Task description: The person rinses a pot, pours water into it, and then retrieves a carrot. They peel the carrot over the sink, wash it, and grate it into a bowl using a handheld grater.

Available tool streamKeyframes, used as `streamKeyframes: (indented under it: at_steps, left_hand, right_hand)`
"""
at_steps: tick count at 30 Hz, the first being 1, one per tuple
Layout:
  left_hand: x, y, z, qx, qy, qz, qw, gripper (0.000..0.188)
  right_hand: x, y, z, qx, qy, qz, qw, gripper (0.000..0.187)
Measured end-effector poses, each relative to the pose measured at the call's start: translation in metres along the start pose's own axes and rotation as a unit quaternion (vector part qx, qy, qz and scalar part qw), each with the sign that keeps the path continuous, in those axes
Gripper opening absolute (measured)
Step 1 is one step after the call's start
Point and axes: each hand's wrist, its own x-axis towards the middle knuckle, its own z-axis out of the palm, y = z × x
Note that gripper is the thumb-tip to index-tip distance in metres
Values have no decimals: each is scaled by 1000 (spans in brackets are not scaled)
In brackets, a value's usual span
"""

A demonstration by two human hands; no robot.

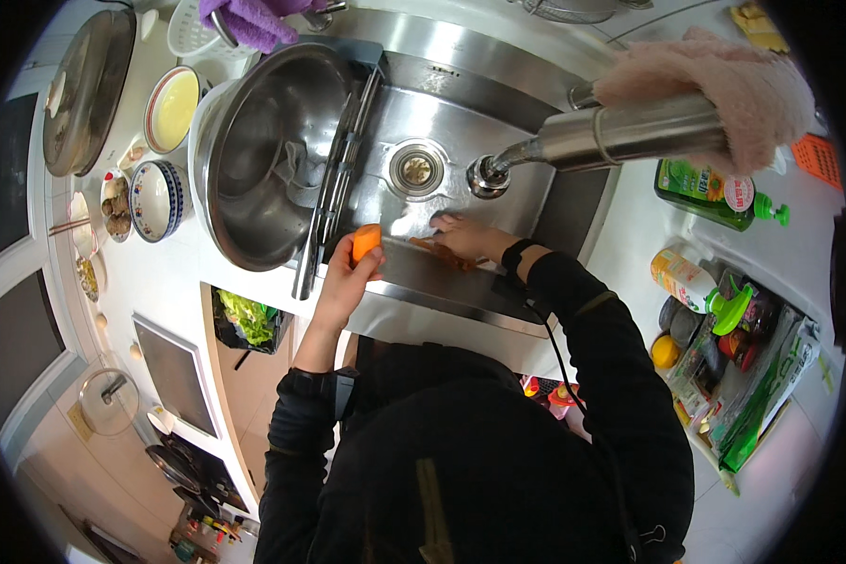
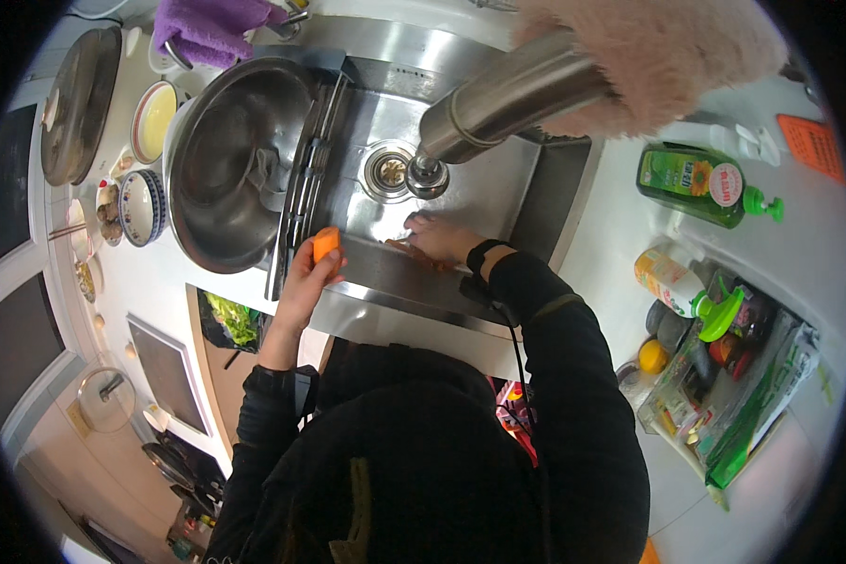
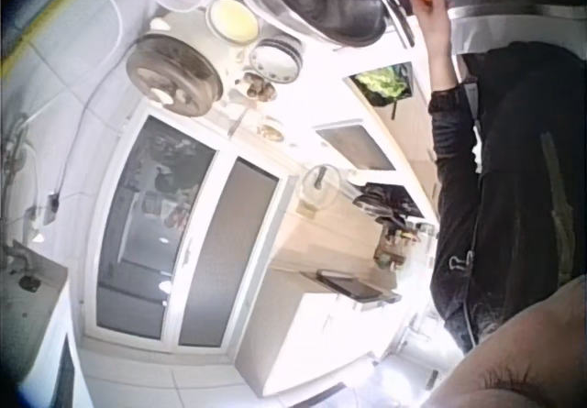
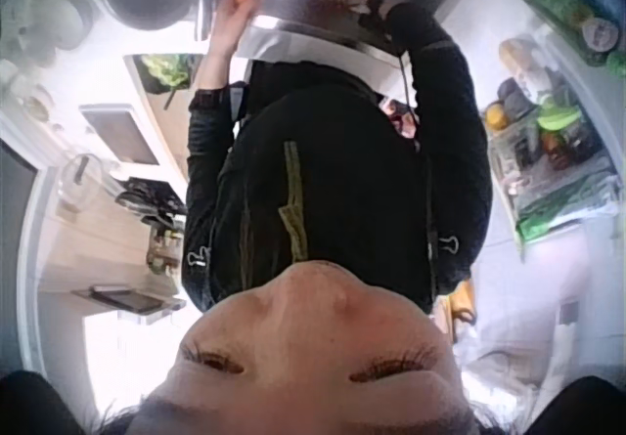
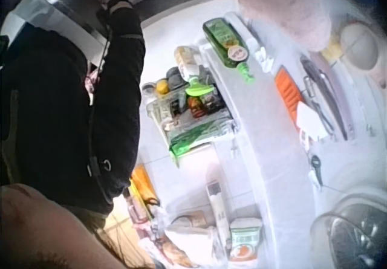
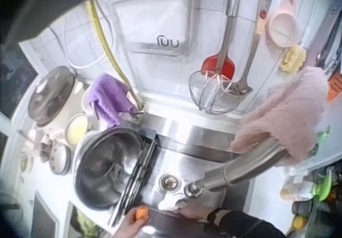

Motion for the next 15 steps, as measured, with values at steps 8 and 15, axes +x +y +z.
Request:
streamKeyframes:
  at_steps: [8,15]
  left_hand:
    - [-10,3,-1,10,8,10,1000,34]
    - [-8,-1,5,8,-6,6,1000,32]
  right_hand:
    - [11,-9,8,-81,-134,-106,982,29]
    - [-55,20,-16,-35,-55,-9,998,54]
